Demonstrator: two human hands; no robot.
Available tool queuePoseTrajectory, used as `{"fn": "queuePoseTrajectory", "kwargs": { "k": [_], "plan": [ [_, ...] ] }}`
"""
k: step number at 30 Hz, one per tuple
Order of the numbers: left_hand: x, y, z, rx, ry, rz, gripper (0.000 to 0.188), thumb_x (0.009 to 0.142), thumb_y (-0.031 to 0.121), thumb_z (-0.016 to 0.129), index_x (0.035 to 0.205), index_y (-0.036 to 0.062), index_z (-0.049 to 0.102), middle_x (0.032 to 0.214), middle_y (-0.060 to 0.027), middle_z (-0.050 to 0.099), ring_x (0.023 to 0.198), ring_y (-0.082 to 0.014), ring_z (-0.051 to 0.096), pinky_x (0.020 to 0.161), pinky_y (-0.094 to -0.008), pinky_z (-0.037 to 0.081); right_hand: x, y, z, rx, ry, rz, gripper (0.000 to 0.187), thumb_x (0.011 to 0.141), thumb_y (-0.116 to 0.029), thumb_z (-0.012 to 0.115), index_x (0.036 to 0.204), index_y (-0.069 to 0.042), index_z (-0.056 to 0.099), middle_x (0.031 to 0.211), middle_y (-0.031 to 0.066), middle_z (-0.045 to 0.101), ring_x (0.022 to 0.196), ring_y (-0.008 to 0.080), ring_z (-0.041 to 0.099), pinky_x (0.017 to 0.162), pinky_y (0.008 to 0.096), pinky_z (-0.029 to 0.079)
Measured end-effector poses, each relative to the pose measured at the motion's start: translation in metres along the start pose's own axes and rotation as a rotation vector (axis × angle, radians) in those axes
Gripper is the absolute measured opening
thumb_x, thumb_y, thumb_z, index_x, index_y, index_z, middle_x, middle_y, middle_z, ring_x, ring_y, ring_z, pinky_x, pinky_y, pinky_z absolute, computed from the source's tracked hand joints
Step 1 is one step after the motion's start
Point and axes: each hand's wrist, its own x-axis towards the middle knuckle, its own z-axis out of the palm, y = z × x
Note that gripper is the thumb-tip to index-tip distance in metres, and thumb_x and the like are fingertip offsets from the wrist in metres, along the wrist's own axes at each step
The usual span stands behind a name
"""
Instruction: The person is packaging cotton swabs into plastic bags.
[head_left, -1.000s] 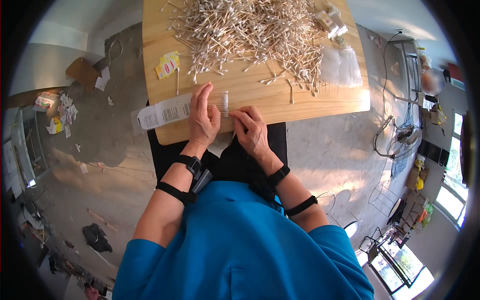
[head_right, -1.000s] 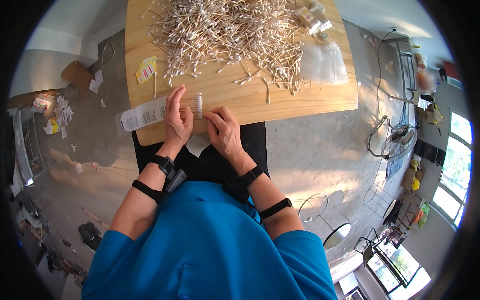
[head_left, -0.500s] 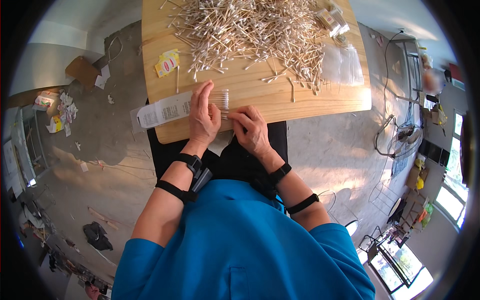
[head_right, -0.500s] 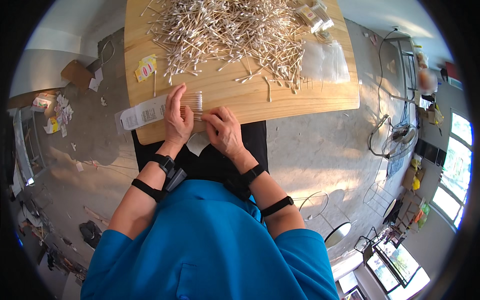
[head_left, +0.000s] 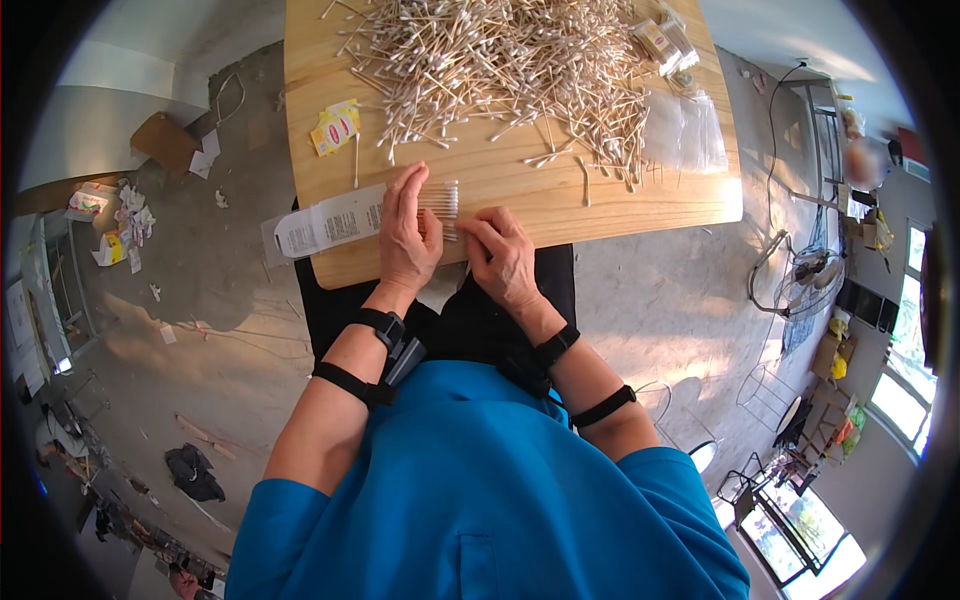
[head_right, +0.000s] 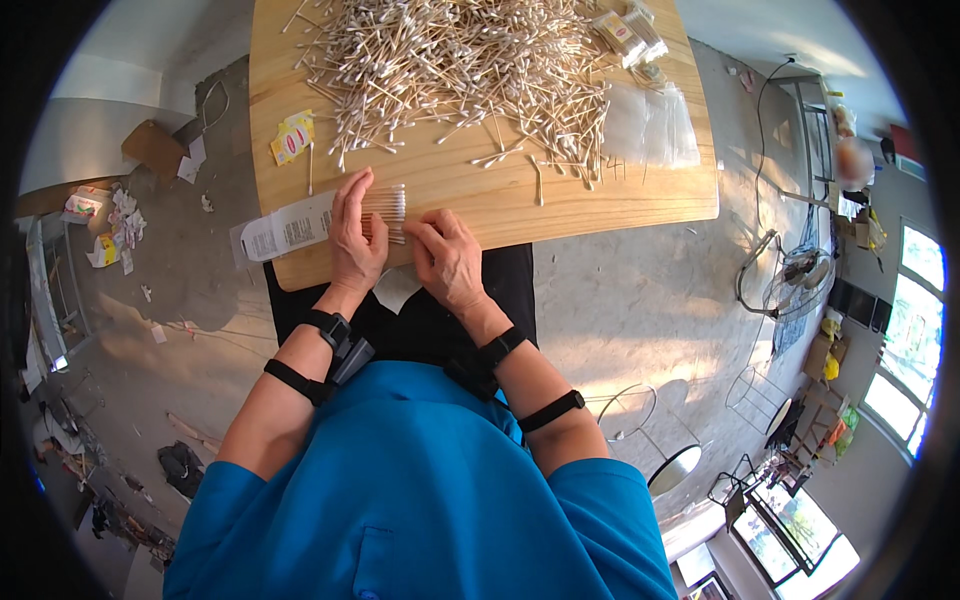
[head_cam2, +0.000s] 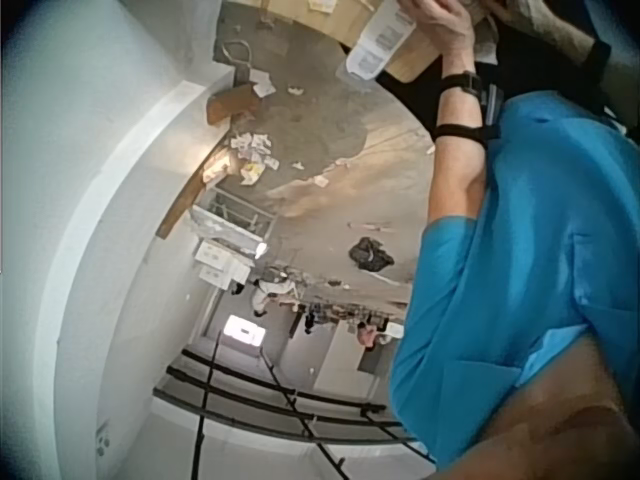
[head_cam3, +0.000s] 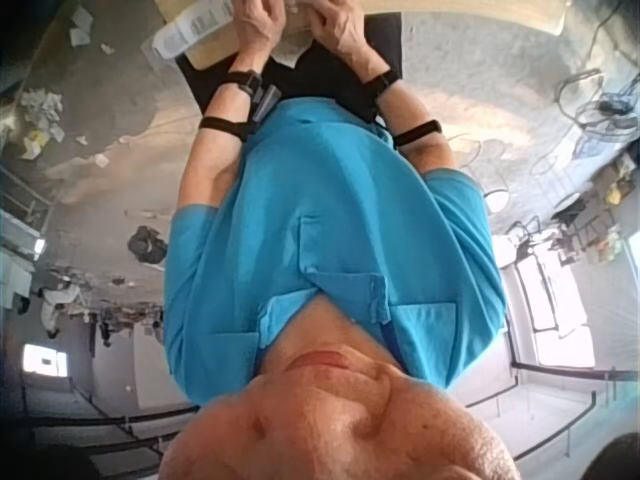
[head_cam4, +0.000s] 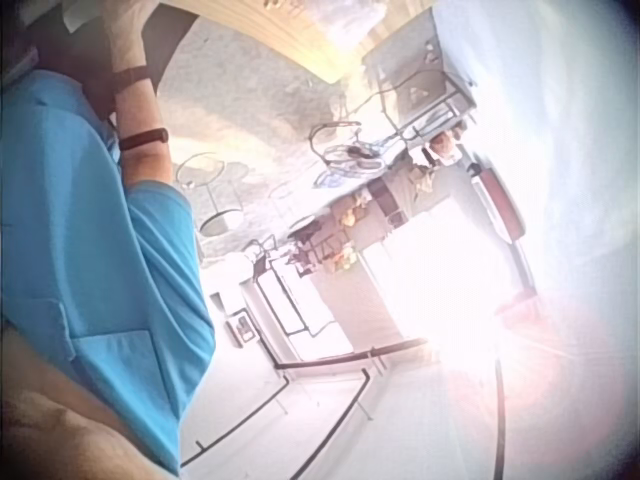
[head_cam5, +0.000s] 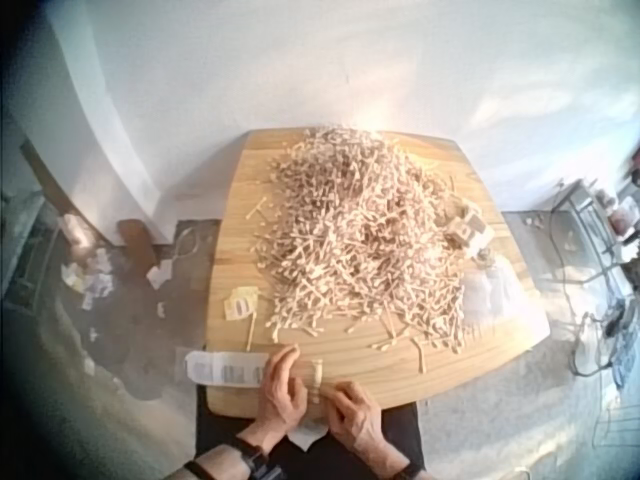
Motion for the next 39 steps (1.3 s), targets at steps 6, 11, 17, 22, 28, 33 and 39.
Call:
{"fn": "queuePoseTrajectory", "kwargs": {
  "k": [6, 11, 17, 22, 28, 33, 39],
  "plan": [
    [-0.001, -0.001, -0.001, -0.001, -0.02, -0.01, 0.055, 0.084, -0.005, 0.052, 0.138, 0.0001, 0.047, 0.138, -0.0188, 0.052, 0.128, -0.0378, 0.051, 0.11, -0.0448, 0.041, -0.001, -0.001, 0.002, 0.088, 0.034, 0.107, 0.022, 0.079, -0.001, 0.068, 0.099, -0.008, 0.071, 0.093, 0.009, 0.063, 0.085, 0.0289, 0.065, 0.073, 0.0381, 0.053],
    [-0.002, -0.002, 0.0, 0.0, -0.019, -0.01, 0.055, 0.084, -0.005, 0.052, 0.138, 0.0, 0.047, 0.139, -0.0189, 0.052, 0.128, -0.0376, 0.051, 0.11, -0.0448, 0.041, 0.003, -0.004, 0.004, 0.037, 0.058, 0.09, 0.022, 0.079, -0.001, 0.068, 0.1, -0.008, 0.072, 0.093, 0.009, 0.063, 0.083, 0.0286, 0.065, 0.072, 0.0377, 0.053],
    [-0.002, -0.003, 0.0, -0.003, -0.021, -0.007, 0.054, 0.085, -0.004, 0.053, 0.138, -0.0001, 0.047, 0.139, -0.019, 0.052, 0.128, -0.0374, 0.05, 0.11, -0.0446, 0.041, 0.004, -0.003, 0.006, -0.011, 0.044, 0.082, 0.023, 0.079, -0.002, 0.068, 0.101, -0.01, 0.072, 0.092, 0.0085, 0.063, 0.084, 0.0282, 0.065, 0.071, 0.0378, 0.053],
    [-0.001, -0.001, 0.001, -0.001, -0.024, -0.005, 0.055, 0.084, -0.004, 0.054, 0.138, 0.0, 0.047, 0.138, -0.0188, 0.052, 0.129, -0.0371, 0.05, 0.11, -0.0445, 0.041, 0.005, -0.003, 0.005, -0.021, 0.045, 0.049, 0.024, 0.078, -0.002, 0.068, 0.1, -0.01, 0.072, 0.091, 0.0079, 0.062, 0.083, 0.0281, 0.064, 0.071, 0.0378, 0.053],
    [-0.001, -0.001, 0.001, 0.009, -0.024, 0.005, 0.057, 0.081, -0.006, 0.054, 0.138, 0.0001, 0.047, 0.138, -0.0184, 0.052, 0.129, -0.037, 0.051, 0.111, -0.0444, 0.041, 0.005, -0.003, 0.002, -0.02, 0.024, 0.027, 0.023, 0.079, -0.003, 0.069, 0.1, -0.01, 0.072, 0.091, 0.0077, 0.063, 0.083, 0.0282, 0.064, 0.071, 0.0376, 0.053],
    [-0.001, 0.0, 0.0, 0.017, -0.022, -0.003, 0.058, 0.08, -0.007, 0.053, 0.137, 0.0003, 0.048, 0.138, -0.0181, 0.053, 0.129, -0.0366, 0.051, 0.111, -0.0441, 0.041, 0.009, -0.009, 0.002, 0.034, 0.037, 0.134, 0.023, 0.082, -0.004, 0.068, 0.104, -0.01, 0.071, 0.09, 0.0083, 0.064, 0.082, 0.029, 0.065, 0.071, 0.038, 0.053],
    [0.0, 0.001, 0.0, 0.017, -0.024, -0.005, 0.058, 0.08, -0.006, 0.054, 0.137, 0.0004, 0.048, 0.138, -0.018, 0.053, 0.129, -0.0366, 0.051, 0.111, -0.0441, 0.041, 0.01, -0.009, 0.005, -0.02, 0.048, 0.112, 0.024, 0.081, -0.005, 0.068, 0.104, -0.01, 0.071, 0.092, 0.008, 0.064, 0.083, 0.0284, 0.066, 0.071, 0.0382, 0.053]
  ]
}}
